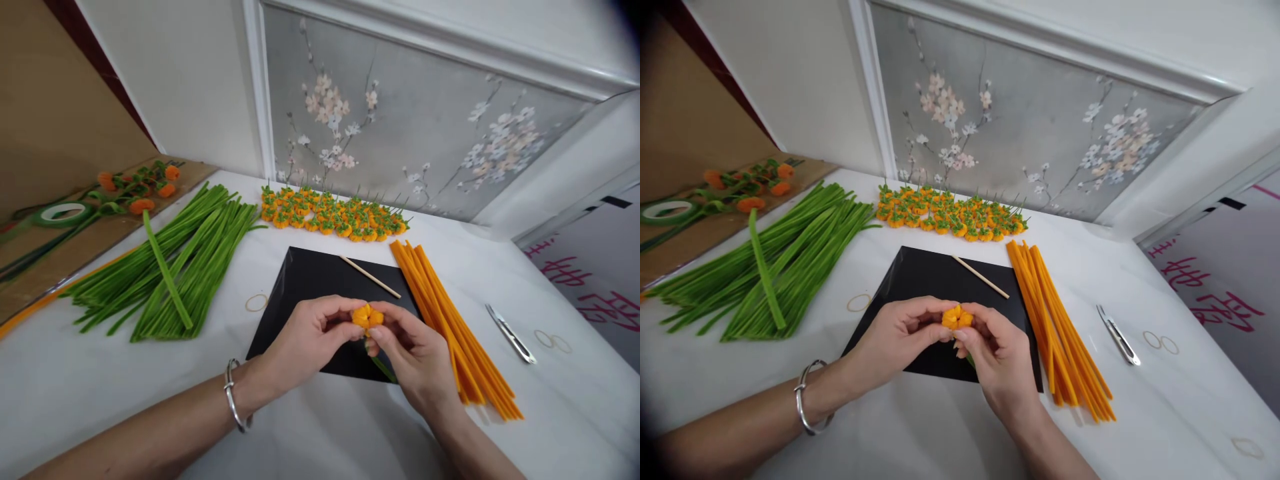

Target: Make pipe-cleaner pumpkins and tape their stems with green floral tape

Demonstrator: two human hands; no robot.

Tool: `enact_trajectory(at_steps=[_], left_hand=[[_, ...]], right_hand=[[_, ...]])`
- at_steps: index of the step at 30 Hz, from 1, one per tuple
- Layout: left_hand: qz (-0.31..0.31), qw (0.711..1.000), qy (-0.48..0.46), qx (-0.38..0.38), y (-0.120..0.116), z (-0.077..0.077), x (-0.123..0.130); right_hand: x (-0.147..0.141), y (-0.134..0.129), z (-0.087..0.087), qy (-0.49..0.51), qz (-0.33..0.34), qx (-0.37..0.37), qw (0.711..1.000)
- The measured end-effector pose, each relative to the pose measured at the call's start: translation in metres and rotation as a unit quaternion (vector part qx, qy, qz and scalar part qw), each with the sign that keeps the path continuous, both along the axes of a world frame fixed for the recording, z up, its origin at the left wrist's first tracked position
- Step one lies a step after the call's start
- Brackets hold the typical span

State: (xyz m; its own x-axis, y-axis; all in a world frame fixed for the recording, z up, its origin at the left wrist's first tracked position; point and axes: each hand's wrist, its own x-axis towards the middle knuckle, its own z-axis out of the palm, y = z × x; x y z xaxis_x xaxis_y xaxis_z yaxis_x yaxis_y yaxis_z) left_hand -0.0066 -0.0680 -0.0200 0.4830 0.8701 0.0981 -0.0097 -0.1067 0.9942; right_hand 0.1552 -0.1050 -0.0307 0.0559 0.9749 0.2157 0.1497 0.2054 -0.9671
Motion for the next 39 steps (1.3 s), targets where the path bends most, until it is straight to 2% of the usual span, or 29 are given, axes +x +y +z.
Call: enact_trajectory(at_steps=[4,9,17,19,24,27,32,39], left_hand=[[-0.017,1.0,-0.013,0.013,0.0,0.009,-0.001],[-0.001,1.0,-0.003,0.006,-0.001,0.012,-0.002],[0.001,0.993,-0.056,-0.107,0.0,0.011,0.001],[0.009,0.991,-0.062,-0.115,0.0,0.01,0.001],[-0.016,0.993,-0.057,-0.106,0.001,0.009,-0.001],[-0.022,0.99,-0.066,-0.126,0.002,0.01,-0.003],[-0.014,0.991,-0.063,-0.118,0.003,0.011,-0.003],[-0.013,0.981,-0.088,-0.171,0.003,0.007,-0.002]], right_hand=[[0.004,-0.002,-0.003,-0.065,-0.01,0.044,0.997],[0.004,-0.003,-0.003,-0.131,0.0,0.075,0.989],[0.003,-0.002,-0.006,-0.148,0.014,0.077,0.986],[0.003,-0.001,-0.006,-0.124,0.019,0.067,0.99],[0.004,0.003,-0.003,0.03,0.052,0.003,0.998],[0.004,0.005,-0.002,0.062,0.051,-0.004,0.997],[0.003,0.002,-0.004,0.002,0.039,0.036,0.999],[0.007,0.0,-0.007,-0.103,0.029,0.067,0.992]])
